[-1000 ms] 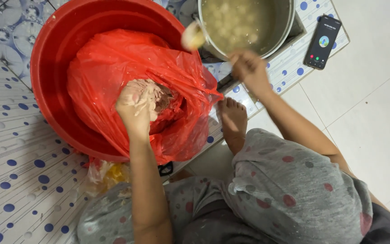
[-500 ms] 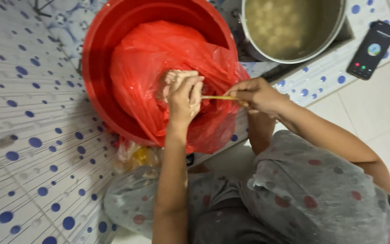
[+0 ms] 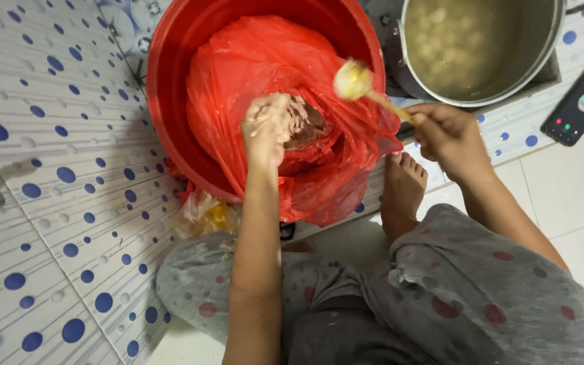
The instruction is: The person is portioning meat paste from a large bowl into a pot of water using their hands and a spoon to form meatballs.
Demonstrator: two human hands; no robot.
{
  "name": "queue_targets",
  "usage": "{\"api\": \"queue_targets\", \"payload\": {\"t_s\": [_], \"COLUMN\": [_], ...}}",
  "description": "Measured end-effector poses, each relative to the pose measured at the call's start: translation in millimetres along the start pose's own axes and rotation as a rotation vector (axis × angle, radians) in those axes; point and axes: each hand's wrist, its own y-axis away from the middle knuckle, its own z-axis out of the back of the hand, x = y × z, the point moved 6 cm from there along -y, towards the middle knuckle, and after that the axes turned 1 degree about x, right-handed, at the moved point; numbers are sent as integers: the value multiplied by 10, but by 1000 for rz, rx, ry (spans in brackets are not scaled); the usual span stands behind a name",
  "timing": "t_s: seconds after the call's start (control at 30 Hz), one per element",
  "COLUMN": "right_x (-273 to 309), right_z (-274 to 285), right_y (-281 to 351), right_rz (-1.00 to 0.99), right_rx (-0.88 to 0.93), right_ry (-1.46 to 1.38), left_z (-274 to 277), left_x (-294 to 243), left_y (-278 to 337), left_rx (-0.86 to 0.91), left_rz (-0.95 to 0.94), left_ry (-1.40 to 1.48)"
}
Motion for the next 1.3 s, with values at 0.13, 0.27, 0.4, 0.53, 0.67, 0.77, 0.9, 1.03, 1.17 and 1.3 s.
{"api": "queue_targets", "payload": {"t_s": [0.13, 0.27, 0.4, 0.53, 0.67, 0.77, 0.9, 1.03, 1.17, 1.3], "right_x": [119, 240, 210, 225, 194, 198, 203, 196, 205, 220], "right_z": [11, -74, -83, -106, -88, -84, -83, -74, -71, -82], "right_y": [51, 92, 69, 75, 72, 56, 54, 48, 62, 69], "right_rz": [-82, -124, -103, -107, -106, -103, -97, -86, -87, -83], "right_rx": [-41, -16, 2, -17, -17, -16, -21, -17, -20, -11], "right_ry": [-293, -407, -412, -380, -396, -401, -412, -401, -388, -377], "left_z": [-172, -306, -361, -458, -390, -332, -465, -550, -436, -425], "left_x": [-119, -307, -342, -566, -398, -378, -585, -555, -580, -602], "left_y": [120, 259, 326, 506, 363, 324, 468, 441, 447, 472], "left_rx": [43, 151, 403, 95, 259, 201, 339, 658, 287, 259], "left_rz": [-293, -342, -368, 32, -365, -534, -407, -253, -362, -546], "left_ry": [-124, -362, -285, -345, -301, -475, -316, 274, -305, -426]}}
